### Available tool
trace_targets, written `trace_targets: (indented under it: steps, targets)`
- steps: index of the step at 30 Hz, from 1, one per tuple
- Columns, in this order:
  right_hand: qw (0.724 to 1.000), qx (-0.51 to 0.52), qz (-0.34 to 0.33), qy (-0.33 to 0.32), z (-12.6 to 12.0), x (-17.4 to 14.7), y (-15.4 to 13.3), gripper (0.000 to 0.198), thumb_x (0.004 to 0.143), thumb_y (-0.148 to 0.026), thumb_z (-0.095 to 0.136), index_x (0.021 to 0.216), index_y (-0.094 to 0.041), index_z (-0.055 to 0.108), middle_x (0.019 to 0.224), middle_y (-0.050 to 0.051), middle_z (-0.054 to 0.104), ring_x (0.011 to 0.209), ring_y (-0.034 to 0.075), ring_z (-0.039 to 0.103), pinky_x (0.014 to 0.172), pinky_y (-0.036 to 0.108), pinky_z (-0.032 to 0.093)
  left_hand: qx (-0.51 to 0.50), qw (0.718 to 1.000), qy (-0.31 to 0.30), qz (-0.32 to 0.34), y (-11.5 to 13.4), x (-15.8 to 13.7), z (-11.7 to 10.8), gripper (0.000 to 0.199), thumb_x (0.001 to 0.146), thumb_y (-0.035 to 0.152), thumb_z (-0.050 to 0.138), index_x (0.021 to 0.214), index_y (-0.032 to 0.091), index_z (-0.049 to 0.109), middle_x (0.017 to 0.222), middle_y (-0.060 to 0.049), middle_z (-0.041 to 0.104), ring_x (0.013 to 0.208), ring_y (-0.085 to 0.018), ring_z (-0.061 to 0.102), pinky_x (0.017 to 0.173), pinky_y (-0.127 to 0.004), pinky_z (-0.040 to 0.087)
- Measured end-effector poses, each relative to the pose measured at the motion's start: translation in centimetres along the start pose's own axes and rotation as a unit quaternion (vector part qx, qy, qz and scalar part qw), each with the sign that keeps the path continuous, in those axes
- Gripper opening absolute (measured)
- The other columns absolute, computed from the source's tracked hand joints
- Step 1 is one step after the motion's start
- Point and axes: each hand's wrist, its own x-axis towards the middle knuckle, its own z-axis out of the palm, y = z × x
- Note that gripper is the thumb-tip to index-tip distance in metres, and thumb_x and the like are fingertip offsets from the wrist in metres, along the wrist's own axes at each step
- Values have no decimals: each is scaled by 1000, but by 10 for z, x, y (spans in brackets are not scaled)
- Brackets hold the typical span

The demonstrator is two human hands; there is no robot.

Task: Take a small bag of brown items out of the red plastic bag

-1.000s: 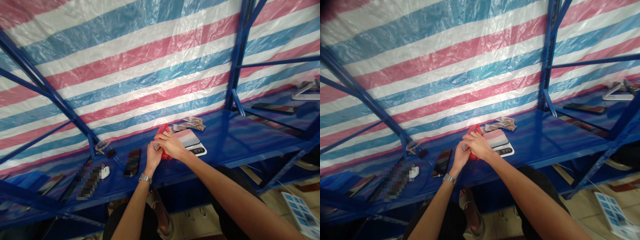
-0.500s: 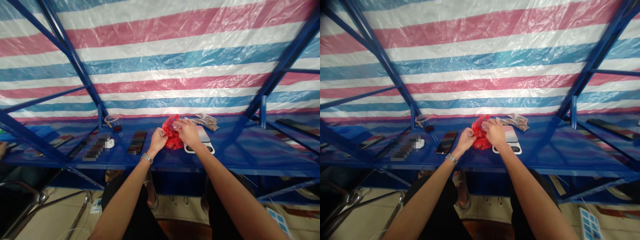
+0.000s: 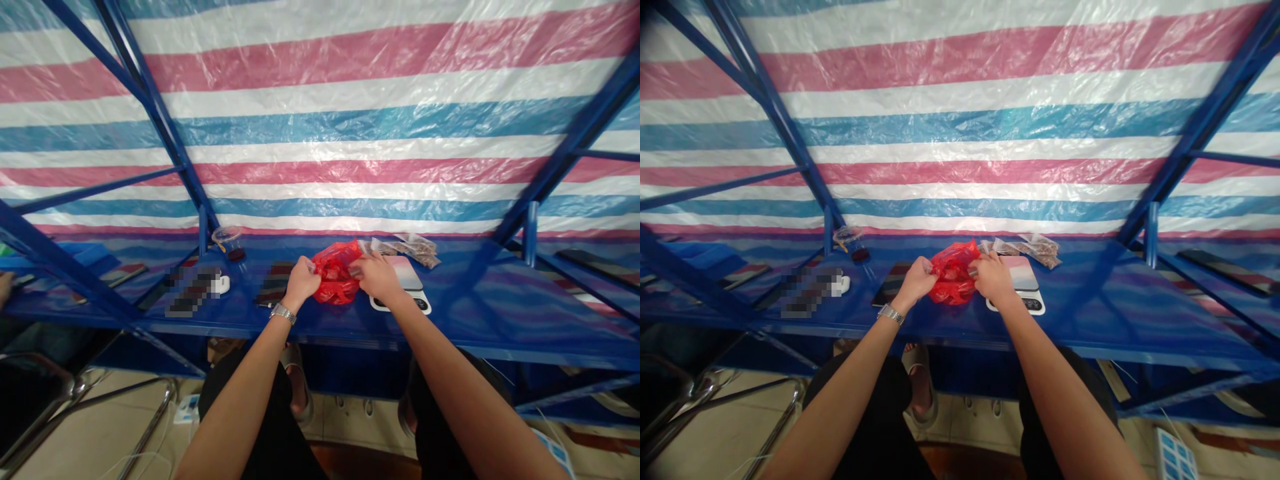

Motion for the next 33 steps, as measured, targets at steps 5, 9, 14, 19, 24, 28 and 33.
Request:
trace_targets:
  steps: [5,9,14,19,24,28,33]
  targets:
    - [999,-32,35,-1,-7,-4,-2,31,86,-15,67,114,-20,78,121,14,74,118,35,55,100,47,39,49,999,-12,18,1,1,-9,34,58,-6,62,73,22,51,68,4,58,66,-15,51,66,-27,34]
    - [999,-11,30,40,-10,-2,-10,32,87,-16,66,116,-21,77,124,13,72,118,34,55,102,47,38,-34,997,-72,5,4,-3,3,33,55,-6,58,74,21,51,68,6,55,64,-13,51,63,-24,34]
    - [995,55,-29,80,-1,7,-20,34,95,-20,59,126,-21,73,127,11,70,119,30,55,106,45,38,-83,989,-124,0,12,-7,11,26,59,0,62,76,19,56,67,5,57,63,-12,51,60,-23,37]
    - [997,51,-61,18,11,9,-21,36,90,-12,60,122,-20,75,125,10,71,122,27,54,108,43,38,-114,989,-92,-30,17,-9,8,23,62,5,63,78,20,56,68,4,60,63,-12,55,60,-23,40]
    - [998,34,-42,34,6,5,-23,37,84,-7,62,116,-19,76,120,12,71,119,28,55,106,45,41,-139,987,-70,-40,17,-9,6,26,60,6,62,80,20,57,73,3,62,65,-13,58,60,-22,42]
    - [994,72,-38,76,7,6,-25,35,87,-11,62,118,-21,75,122,10,72,120,27,57,110,44,39,-158,985,-66,-32,15,-8,8,26,58,6,62,80,20,59,73,3,62,67,-13,60,61,-23,44]
    - [997,56,-20,45,14,6,-26,37,83,-7,65,116,-20,75,123,11,72,119,27,58,105,41,42,-182,980,-51,-53,13,-8,9,23,59,10,67,79,20,60,70,3,63,61,-13,59,56,-23,43]
